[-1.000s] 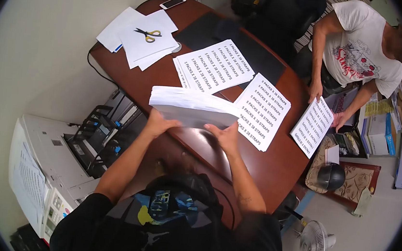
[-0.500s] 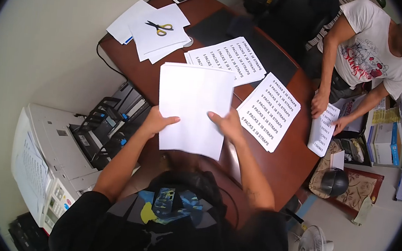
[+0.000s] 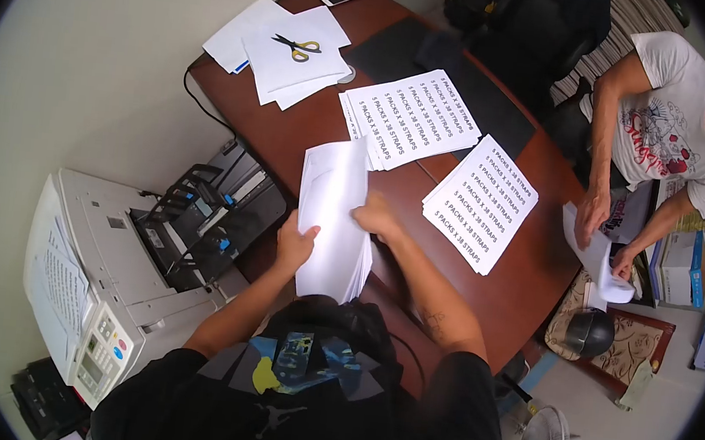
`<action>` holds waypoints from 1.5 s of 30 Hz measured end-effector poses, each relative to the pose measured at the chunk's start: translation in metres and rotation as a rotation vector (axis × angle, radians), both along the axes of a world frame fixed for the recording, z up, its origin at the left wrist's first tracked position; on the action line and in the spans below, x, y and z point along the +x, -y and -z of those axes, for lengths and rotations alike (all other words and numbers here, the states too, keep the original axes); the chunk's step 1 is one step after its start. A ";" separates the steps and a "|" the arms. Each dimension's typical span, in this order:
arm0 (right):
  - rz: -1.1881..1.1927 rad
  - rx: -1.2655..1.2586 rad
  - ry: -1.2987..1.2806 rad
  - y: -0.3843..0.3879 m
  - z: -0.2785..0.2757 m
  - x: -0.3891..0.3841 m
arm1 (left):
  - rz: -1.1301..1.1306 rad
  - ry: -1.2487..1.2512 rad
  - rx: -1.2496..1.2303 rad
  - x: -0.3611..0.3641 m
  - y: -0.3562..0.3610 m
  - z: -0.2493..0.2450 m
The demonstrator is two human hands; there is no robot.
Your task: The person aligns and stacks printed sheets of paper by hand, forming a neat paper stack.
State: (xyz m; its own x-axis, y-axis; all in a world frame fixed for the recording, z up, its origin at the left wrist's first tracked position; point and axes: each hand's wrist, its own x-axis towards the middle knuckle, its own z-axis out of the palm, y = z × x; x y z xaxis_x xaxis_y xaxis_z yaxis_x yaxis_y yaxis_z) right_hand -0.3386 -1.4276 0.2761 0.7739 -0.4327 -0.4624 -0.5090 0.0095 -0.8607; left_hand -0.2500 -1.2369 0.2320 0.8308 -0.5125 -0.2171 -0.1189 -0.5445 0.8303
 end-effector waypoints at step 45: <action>0.598 -0.017 0.752 0.012 -0.029 -0.090 | 0.323 -0.366 -0.830 0.031 0.062 -0.039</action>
State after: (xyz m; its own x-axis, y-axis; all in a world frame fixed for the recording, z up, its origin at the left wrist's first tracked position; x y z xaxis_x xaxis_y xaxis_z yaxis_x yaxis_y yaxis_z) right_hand -0.4286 -1.4400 0.3050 0.5148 -0.8540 0.0750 0.2617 0.0732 -0.9624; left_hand -0.2195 -1.2990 0.2707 0.5755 -0.8116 0.1003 0.1827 0.2471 0.9516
